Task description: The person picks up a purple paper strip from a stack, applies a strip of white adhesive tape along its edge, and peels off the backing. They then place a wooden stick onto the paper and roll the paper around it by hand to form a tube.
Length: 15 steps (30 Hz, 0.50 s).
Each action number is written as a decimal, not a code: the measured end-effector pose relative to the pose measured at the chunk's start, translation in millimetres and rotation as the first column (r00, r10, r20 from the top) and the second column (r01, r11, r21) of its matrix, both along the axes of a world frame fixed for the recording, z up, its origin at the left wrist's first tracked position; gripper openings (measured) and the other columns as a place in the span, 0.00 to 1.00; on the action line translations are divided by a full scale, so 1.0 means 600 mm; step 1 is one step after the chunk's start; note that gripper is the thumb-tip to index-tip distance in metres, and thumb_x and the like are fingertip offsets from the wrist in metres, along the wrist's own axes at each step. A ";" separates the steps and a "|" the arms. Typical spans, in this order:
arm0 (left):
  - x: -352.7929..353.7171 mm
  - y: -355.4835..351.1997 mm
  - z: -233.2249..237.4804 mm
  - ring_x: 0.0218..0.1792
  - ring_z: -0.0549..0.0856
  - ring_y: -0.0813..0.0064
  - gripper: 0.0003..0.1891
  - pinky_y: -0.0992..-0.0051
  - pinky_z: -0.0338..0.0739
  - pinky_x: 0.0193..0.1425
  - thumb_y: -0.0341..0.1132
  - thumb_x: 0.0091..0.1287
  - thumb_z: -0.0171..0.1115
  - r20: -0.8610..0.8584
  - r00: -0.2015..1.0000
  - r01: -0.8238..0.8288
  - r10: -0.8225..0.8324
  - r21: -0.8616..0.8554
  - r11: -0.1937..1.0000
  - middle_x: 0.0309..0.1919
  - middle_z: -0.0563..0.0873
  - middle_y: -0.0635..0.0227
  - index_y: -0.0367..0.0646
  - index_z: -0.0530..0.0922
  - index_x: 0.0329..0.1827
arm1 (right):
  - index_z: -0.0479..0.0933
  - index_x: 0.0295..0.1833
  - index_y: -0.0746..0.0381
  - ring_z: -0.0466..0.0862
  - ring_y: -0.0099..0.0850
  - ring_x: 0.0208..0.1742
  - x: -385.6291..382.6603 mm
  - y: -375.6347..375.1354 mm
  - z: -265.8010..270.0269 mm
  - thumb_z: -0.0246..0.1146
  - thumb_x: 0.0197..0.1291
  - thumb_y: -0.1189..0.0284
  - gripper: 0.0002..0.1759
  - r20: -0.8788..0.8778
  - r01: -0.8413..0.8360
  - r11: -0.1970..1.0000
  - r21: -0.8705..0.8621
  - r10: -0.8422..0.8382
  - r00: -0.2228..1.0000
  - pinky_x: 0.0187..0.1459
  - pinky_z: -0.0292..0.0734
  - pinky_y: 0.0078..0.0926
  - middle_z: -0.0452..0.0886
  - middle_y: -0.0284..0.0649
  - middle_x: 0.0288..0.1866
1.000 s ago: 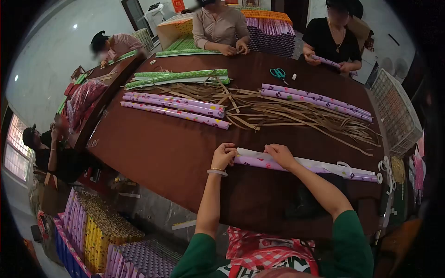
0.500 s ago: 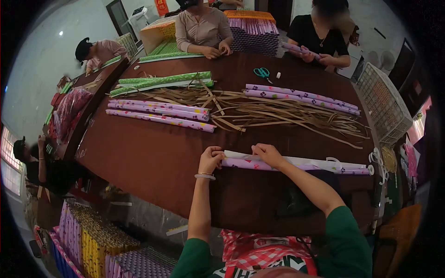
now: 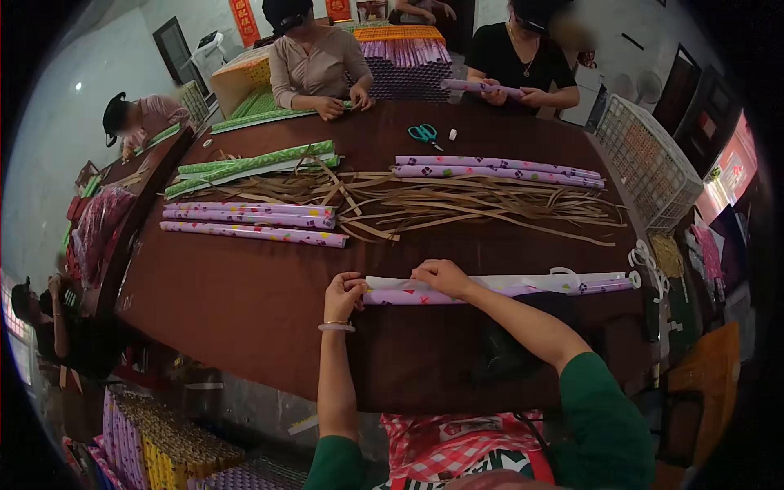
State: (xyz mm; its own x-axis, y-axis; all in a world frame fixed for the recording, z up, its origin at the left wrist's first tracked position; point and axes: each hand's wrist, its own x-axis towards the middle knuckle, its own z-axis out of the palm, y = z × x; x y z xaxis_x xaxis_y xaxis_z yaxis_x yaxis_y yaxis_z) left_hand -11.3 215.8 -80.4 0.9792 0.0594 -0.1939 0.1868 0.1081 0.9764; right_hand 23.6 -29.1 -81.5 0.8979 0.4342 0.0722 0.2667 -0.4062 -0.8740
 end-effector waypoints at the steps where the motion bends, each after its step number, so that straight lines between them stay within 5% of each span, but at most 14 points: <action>1: 0.001 0.000 -0.002 0.16 0.75 0.85 0.16 0.84 0.71 0.16 0.26 0.55 0.62 -0.009 1.000 0.002 -0.002 0.009 1.000 0.30 0.82 0.66 0.32 0.71 0.46 | 0.80 0.38 0.64 0.79 0.29 0.36 -0.001 0.000 0.005 0.57 0.61 0.63 0.15 -0.039 -0.005 1.000 -0.014 0.004 0.999 0.41 0.72 0.24 0.81 0.39 0.35; 15: 0.001 -0.001 0.001 0.16 0.75 0.85 0.16 0.84 0.72 0.17 0.26 0.55 0.61 -0.013 1.000 -0.012 0.012 0.008 1.000 0.31 0.82 0.66 0.32 0.72 0.46 | 0.80 0.38 0.64 0.80 0.33 0.36 -0.002 0.002 0.007 0.59 0.57 0.64 0.14 -0.015 0.023 1.000 -0.021 -0.024 1.000 0.41 0.73 0.27 0.81 0.41 0.35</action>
